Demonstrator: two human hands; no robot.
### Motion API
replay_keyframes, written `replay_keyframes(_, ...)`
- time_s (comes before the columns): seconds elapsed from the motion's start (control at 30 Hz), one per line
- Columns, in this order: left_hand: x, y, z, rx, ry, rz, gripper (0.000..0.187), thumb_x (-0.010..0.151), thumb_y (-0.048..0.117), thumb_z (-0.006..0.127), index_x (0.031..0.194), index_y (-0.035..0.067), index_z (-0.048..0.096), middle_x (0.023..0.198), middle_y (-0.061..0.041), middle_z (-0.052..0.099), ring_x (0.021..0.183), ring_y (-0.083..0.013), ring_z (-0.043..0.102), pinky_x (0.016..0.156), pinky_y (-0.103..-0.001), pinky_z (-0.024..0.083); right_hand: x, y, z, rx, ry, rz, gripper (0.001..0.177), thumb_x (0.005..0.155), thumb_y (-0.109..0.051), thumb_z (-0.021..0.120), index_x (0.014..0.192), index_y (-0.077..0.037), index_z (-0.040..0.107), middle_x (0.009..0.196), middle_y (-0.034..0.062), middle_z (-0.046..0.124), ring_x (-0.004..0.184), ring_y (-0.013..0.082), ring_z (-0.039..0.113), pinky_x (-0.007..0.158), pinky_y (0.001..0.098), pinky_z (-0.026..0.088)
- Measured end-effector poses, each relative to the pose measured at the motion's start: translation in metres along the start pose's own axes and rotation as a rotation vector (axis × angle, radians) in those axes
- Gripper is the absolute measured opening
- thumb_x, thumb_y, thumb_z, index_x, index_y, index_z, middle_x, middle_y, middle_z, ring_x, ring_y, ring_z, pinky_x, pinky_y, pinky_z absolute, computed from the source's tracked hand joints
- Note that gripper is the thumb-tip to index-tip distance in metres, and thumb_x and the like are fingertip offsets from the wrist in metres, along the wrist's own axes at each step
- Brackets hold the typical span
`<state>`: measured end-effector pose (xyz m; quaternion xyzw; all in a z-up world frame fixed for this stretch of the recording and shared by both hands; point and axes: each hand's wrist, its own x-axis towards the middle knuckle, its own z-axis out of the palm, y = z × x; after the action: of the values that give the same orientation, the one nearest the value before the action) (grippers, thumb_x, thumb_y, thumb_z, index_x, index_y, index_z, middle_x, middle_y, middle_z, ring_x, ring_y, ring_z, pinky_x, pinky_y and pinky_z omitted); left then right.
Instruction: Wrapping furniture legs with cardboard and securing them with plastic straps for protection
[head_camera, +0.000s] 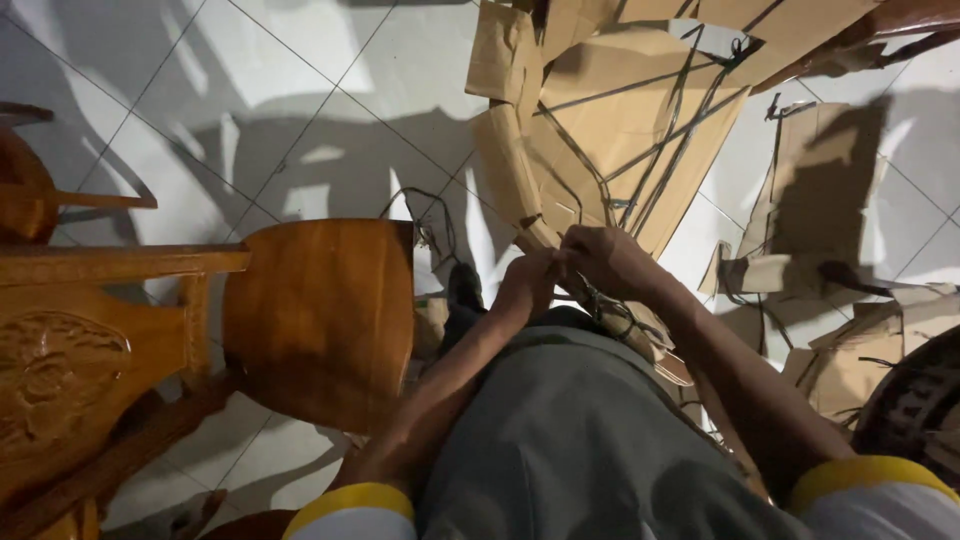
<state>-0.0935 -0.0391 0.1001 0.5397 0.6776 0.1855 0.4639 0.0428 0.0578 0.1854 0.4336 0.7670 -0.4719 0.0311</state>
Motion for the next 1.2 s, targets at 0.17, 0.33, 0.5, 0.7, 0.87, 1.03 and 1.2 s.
replay_keyframes(0.17, -0.030, 0.015, -0.028, -0.381, 0.274, 0.221, 0.033, 0.100, 0.020, 0.058, 0.078, -0.005, 0.060, 0.079, -0.036, 0.063, 0.086, -0.0592, 0.062, 0.065, -0.061, 0.052, 0.013, -0.004, -0.028, 0.103, 0.205, -0.225, 0.027, 0.102, -0.013, 0.058, 0.127, -0.019, 0.068, 0.117, 0.0146, 0.072, 0.097, 0.0438, 0.070, 0.076, 0.0534, 0.054)
replay_keyframes(0.33, 0.005, -0.038, 0.023, -0.481, 0.358, 0.233, 0.018, 0.098, 0.011, 0.065, 0.081, 0.007, 0.064, 0.078, -0.018, 0.069, 0.083, -0.0402, 0.070, 0.065, -0.047, 0.055, 0.013, -0.017, -0.027, 0.057, 0.064, -0.339, 0.026, 0.098, -0.011, 0.061, 0.123, -0.013, 0.069, 0.106, 0.0182, 0.072, 0.091, 0.0452, 0.071, 0.076, 0.0556, 0.055)
replay_keyframes(0.5, -0.006, -0.036, 0.006, -0.274, 0.417, 0.249, 0.026, 0.100, 0.014, 0.066, 0.075, 0.007, 0.065, 0.071, -0.017, 0.067, 0.070, -0.0428, 0.066, 0.061, -0.048, 0.055, 0.025, 0.029, -0.007, -0.309, 0.061, -0.691, 0.005, 0.097, -0.009, 0.066, 0.094, -0.007, 0.069, 0.079, 0.0095, 0.067, 0.074, 0.0351, 0.068, 0.061, 0.0414, 0.055)
replay_keyframes(0.7, -0.010, -0.034, 0.014, -0.312, 0.483, 0.237, 0.030, 0.098, 0.009, 0.066, 0.068, 0.010, 0.061, 0.062, -0.010, 0.060, 0.066, -0.0357, 0.066, 0.057, -0.039, 0.050, 0.016, 0.054, 0.000, -0.267, 0.105, -0.493, 0.013, 0.100, -0.024, 0.067, 0.093, -0.013, 0.067, 0.082, 0.0068, 0.065, 0.084, 0.0332, 0.069, 0.072, 0.0461, 0.055)
replay_keyframes(0.87, -0.021, 0.003, -0.018, -0.379, 0.488, 0.120, 0.018, 0.098, 0.004, 0.056, 0.087, -0.002, 0.068, 0.085, -0.026, 0.072, 0.080, -0.0490, 0.068, 0.067, -0.053, 0.054, -0.001, 0.039, -0.004, -0.321, 0.231, -0.422, 0.027, 0.091, -0.011, 0.075, 0.115, -0.007, 0.064, 0.104, 0.0108, 0.070, 0.095, 0.0349, 0.072, 0.078, 0.0491, 0.059)
replay_keyframes(1.03, -0.011, -0.012, -0.009, -0.348, 0.454, 0.114, 0.015, 0.098, 0.020, 0.067, 0.099, 0.005, 0.069, 0.082, -0.016, 0.075, 0.082, -0.0381, 0.074, 0.068, -0.046, 0.060, -0.041, 0.047, 0.045, -0.499, 0.309, -0.246, 0.062, 0.078, -0.038, 0.082, 0.123, -0.008, 0.052, 0.106, 0.0192, 0.061, 0.086, 0.0426, 0.068, 0.068, 0.0568, 0.059)
replay_keyframes(1.2, -0.017, -0.003, -0.013, -0.522, 0.446, -0.019, 0.028, 0.103, 0.032, 0.064, 0.092, 0.009, 0.074, 0.081, -0.015, 0.077, 0.080, -0.0278, 0.077, 0.068, -0.036, 0.064, -0.031, 0.099, 0.095, -0.738, 0.358, -0.233, 0.043, 0.083, -0.042, 0.071, 0.108, -0.012, 0.053, 0.093, 0.0082, 0.055, 0.081, 0.0335, 0.066, 0.062, 0.0459, 0.058)
